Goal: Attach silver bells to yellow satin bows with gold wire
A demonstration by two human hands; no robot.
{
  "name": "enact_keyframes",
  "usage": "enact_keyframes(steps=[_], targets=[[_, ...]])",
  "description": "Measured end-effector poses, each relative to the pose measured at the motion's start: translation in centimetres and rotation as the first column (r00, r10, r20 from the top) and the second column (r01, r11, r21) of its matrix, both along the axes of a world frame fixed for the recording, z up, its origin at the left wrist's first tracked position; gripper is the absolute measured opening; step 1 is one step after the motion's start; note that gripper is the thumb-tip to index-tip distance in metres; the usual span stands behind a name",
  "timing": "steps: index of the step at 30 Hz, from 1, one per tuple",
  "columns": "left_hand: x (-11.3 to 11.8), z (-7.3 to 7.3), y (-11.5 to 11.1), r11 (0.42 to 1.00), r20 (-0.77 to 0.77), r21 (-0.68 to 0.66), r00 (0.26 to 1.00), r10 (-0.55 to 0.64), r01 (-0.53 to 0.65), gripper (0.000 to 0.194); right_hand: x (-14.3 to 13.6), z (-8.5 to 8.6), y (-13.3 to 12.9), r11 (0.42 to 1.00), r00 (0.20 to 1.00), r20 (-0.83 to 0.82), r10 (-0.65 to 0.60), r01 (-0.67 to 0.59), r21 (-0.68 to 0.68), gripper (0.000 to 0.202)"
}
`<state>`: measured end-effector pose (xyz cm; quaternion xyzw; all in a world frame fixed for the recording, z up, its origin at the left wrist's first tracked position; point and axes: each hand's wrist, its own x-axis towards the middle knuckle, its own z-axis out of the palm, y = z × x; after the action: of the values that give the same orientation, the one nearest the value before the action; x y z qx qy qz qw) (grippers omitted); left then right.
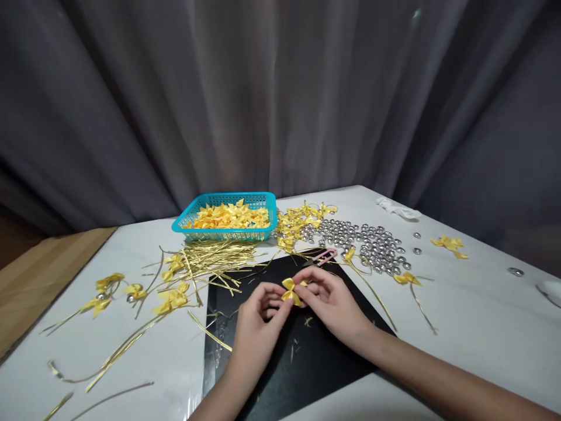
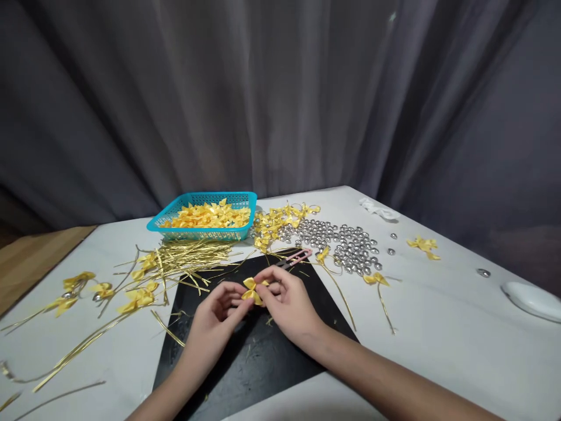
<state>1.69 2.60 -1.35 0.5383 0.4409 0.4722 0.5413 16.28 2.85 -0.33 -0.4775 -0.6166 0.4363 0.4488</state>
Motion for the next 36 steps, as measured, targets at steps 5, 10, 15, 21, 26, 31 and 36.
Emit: enact_keyframes(steps=[5,10,15,21,26,31,36], targets=[[-0.4,0.3,-0.1,0.994,-0.111,0.097,0.992,0.055,-0.044,0.014,0.7,0.4,0.1,0.971,0.978,0.194,0.073,-0.115,0.212,0.028],[-0.5,0.1,-0.1,0.992,-0.197,0.123,0.980,0.019,0.006,0.014,1.9,1.1,0.8,0.863,0.889,0.433,0.149,-0.331,0.381,0.016],[-0.7,-0.1,0.0,0.973,-0.316,0.213,0.949,-0.021,0.093,0.012,2.6,1.7,1.2,0.916,0.829,0.521,0.204,-0.350,0.199,0.012],[-2.1,-0.2,0.4,0.842,-0.578,0.427,0.816,-0.026,0.330,0.017,3.3,1.7,1.4,0.872,0.805,0.548,0.228,-0.419,0.253,0.015],[-2.2,0.0,0.2,0.817,-0.630,0.442,0.777,-0.010,0.369,0.015,3.3,2.5,1.0,0.880,0.763,0.611,0.208,-0.419,0.224,0.016],[-2.0,0.1,0.2,0.823,-0.662,0.434,0.749,0.016,0.366,0.012,3.3,3.1,0.9,0.921,0.724,0.645,0.245,-0.381,0.078,0.015],[-2.1,0.0,0.4,0.793,-0.722,0.439,0.691,0.030,0.424,0.015,3.5,3.1,1.1,0.926,0.709,0.634,0.309,-0.377,-0.030,0.014]])
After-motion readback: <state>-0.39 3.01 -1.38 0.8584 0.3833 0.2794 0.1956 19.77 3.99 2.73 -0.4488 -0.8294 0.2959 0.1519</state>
